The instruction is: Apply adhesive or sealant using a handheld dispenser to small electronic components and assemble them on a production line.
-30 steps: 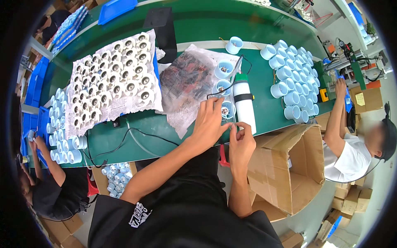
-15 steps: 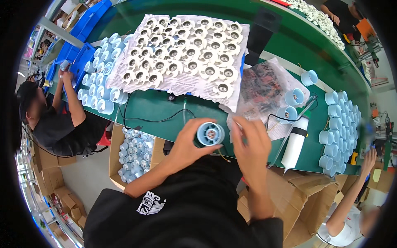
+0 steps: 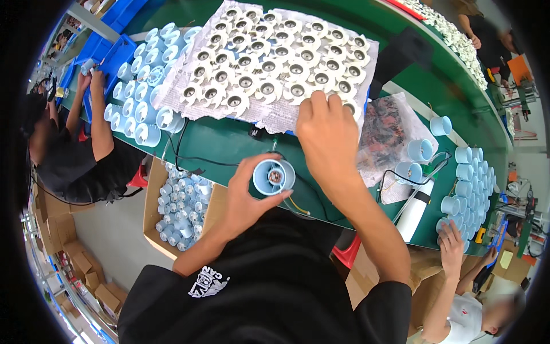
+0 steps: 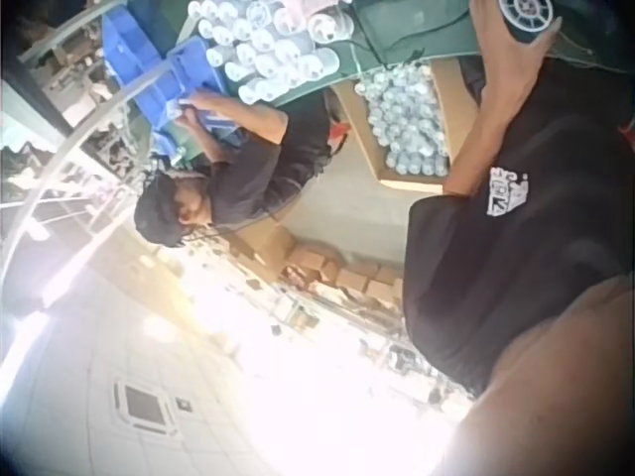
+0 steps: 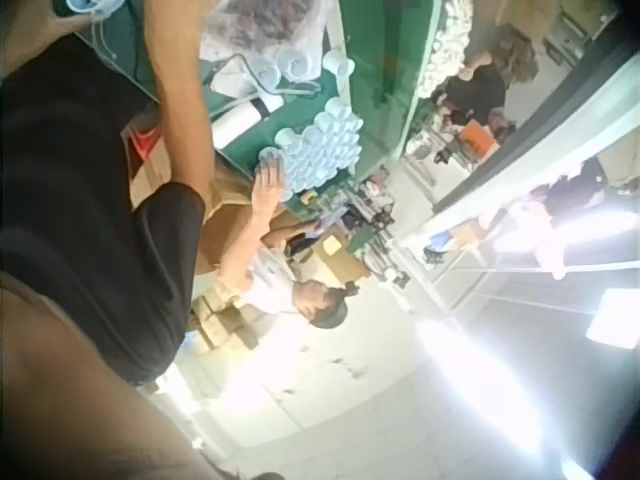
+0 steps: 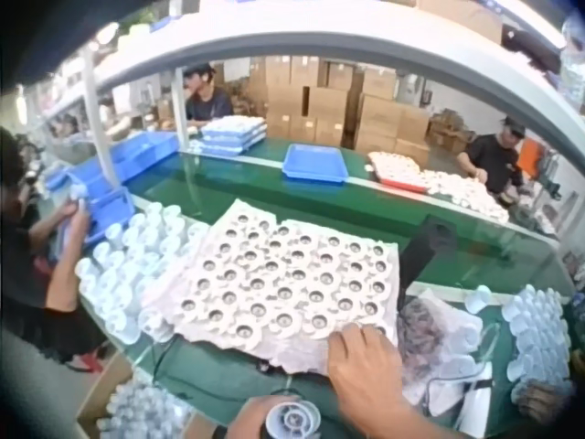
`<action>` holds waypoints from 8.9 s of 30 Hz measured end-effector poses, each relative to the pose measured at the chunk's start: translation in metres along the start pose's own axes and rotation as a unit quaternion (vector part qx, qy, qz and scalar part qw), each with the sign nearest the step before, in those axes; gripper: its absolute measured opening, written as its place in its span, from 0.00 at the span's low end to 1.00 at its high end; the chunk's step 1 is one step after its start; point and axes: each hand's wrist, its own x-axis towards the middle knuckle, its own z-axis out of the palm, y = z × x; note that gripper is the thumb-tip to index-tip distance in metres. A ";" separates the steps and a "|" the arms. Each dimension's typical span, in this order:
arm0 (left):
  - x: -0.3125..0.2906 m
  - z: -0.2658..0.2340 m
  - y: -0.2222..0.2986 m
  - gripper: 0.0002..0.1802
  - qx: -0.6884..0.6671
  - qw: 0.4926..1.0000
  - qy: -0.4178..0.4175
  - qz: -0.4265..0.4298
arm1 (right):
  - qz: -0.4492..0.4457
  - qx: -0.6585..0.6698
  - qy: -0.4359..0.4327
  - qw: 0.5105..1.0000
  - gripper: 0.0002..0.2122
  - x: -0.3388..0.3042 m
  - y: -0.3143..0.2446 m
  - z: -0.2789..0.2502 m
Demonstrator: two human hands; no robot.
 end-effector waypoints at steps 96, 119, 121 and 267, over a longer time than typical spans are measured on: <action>-0.263 -0.181 -0.430 0.33 0.228 0.711 0.389 -0.540 | 0.338 0.402 -0.003 0.851 0.25 -0.136 -0.097 -0.019; -0.229 -0.179 -0.455 0.16 0.402 0.828 0.165 -0.355 | 0.487 0.158 0.032 0.858 0.04 -0.162 -0.001 -0.046; -0.198 -0.171 -0.387 0.16 0.305 0.901 0.075 -0.300 | 0.471 0.063 0.047 0.879 0.02 -0.153 0.029 -0.048; 0.211 -0.364 -0.128 0.29 0.327 0.812 0.482 0.033 | 0.245 0.506 -0.013 0.827 0.22 -0.111 -0.105 -0.033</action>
